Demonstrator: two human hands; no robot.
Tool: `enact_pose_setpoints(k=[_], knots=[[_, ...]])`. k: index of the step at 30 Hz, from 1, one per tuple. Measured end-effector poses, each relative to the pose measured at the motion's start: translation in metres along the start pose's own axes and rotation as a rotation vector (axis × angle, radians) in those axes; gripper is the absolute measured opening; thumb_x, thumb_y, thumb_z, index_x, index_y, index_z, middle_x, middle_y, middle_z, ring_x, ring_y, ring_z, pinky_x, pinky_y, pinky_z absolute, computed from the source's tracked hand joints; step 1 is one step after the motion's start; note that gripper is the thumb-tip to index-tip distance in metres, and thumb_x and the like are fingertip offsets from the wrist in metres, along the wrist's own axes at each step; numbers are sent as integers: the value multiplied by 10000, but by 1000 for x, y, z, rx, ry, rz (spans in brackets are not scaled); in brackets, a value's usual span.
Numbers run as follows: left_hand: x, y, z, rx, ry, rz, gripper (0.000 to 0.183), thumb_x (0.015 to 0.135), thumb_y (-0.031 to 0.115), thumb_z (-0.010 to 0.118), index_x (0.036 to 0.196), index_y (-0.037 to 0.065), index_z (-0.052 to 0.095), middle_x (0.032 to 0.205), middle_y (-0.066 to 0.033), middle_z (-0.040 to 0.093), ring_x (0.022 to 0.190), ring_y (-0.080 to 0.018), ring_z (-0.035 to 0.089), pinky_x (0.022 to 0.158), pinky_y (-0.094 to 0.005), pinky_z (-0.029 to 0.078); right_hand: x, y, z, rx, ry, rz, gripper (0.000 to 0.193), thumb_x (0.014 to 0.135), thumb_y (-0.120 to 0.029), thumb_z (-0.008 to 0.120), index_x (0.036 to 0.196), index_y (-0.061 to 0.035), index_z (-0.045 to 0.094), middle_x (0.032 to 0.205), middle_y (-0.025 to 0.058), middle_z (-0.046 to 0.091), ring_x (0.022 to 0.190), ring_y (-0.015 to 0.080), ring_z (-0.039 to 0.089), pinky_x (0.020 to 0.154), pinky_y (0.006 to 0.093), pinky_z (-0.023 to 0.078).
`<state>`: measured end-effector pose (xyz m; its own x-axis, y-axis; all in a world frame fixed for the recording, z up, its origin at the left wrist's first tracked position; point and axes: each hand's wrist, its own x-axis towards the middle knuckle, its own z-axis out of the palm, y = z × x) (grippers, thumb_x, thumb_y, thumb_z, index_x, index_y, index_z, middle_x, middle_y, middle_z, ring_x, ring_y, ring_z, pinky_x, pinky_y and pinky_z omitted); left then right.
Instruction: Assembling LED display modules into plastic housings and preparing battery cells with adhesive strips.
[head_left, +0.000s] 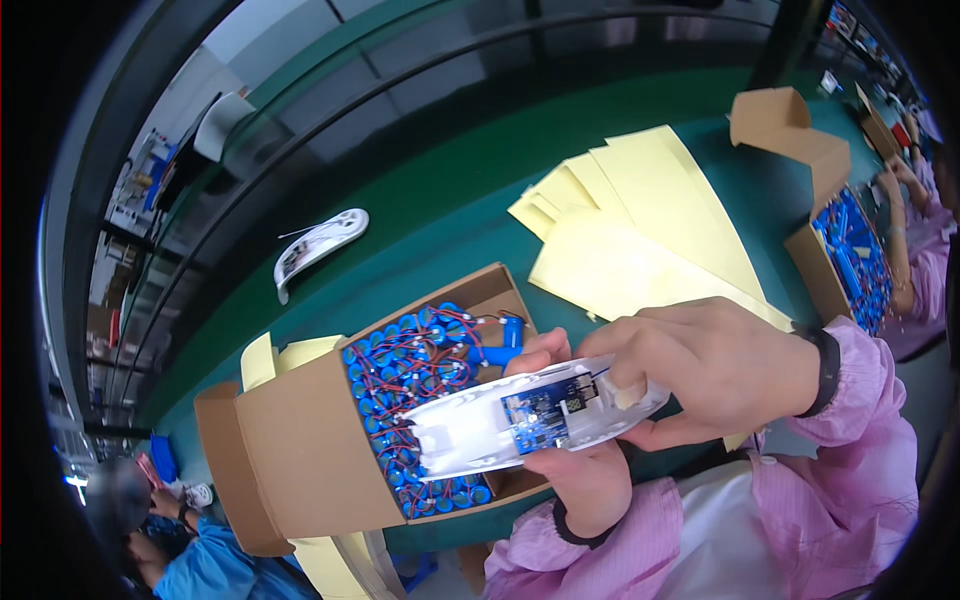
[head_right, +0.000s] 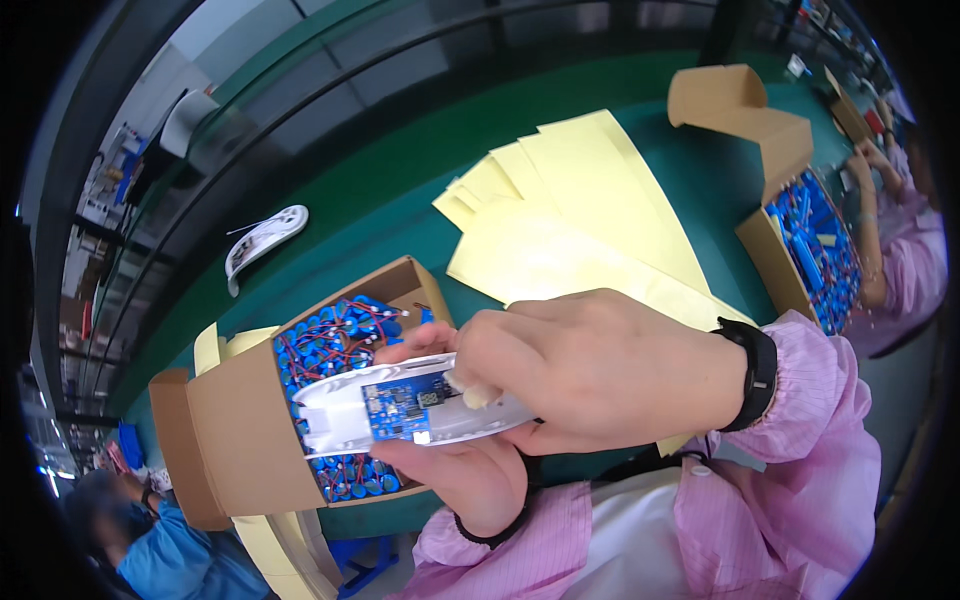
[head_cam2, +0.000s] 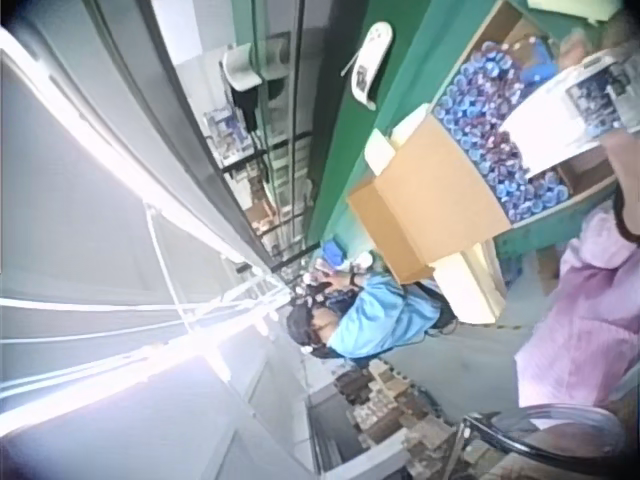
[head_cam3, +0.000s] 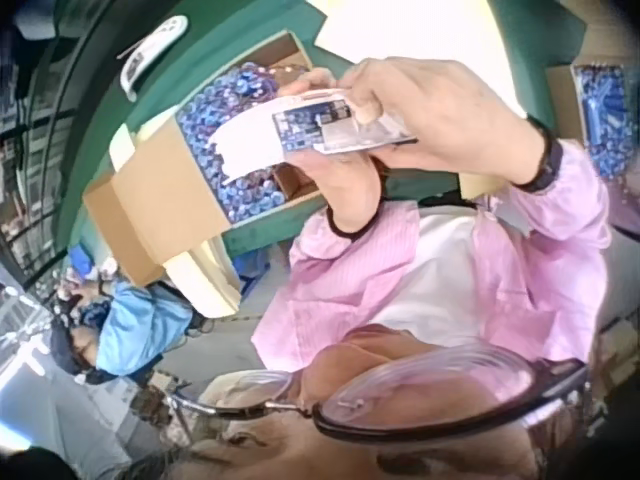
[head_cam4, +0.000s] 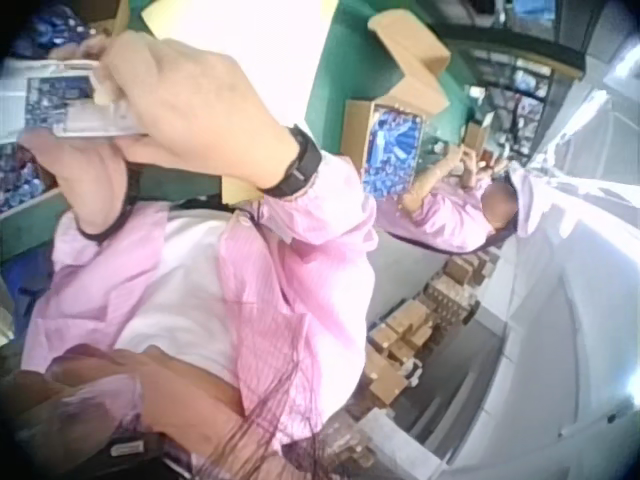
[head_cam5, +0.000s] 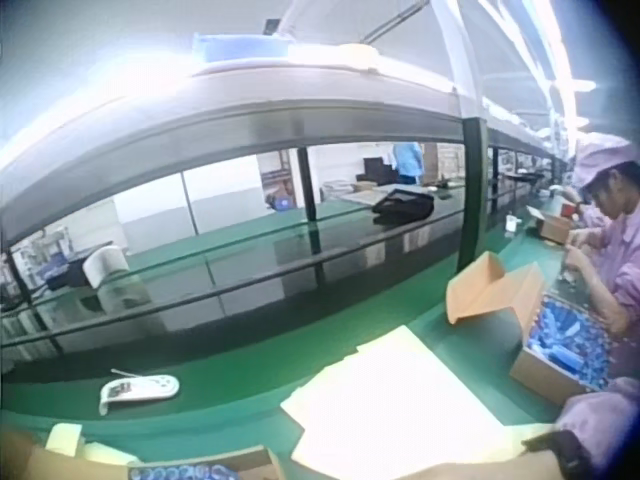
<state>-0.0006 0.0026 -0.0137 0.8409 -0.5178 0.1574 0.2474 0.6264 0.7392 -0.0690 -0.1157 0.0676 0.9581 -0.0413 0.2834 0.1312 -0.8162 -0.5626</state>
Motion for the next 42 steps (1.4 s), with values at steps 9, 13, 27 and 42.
enact_pose_setpoints(k=[9,13,27,42], knots=[[10,7,-8,-31,73,-111,672,981,484,328,1421,-20,274,1437,-172,349,1354,-292,314,1145,-418,207,113,135,-35,-537,213,132,532,665,-118,759,1077,-67,427,929,166,628,873,366,620,736,425,494],[8,8,-12,-134,55,-177,537,974,363,350,1379,11,332,1393,-158,391,1288,-276,381,1092,-426,303,146,219,-35,-611,154,354,586,665,-144,793,1111,-60,423,952,193,630,949,396,608,802,453,480],[11,9,-19,-228,84,-294,404,953,349,403,1213,45,463,1292,-137,450,1186,-254,445,962,-399,395,285,191,115,-226,-38,8,982,657,-433,821,1390,-3,329,1228,279,542,1124,417,542,976,428,435],[11,15,-15,-57,-49,-149,709,973,430,437,1465,-28,210,1480,-166,310,1344,-305,337,1097,-489,301,148,58,8,257,21,-10,777,699,-192,813,1293,-21,342,978,166,681,913,261,665,803,306,477]])
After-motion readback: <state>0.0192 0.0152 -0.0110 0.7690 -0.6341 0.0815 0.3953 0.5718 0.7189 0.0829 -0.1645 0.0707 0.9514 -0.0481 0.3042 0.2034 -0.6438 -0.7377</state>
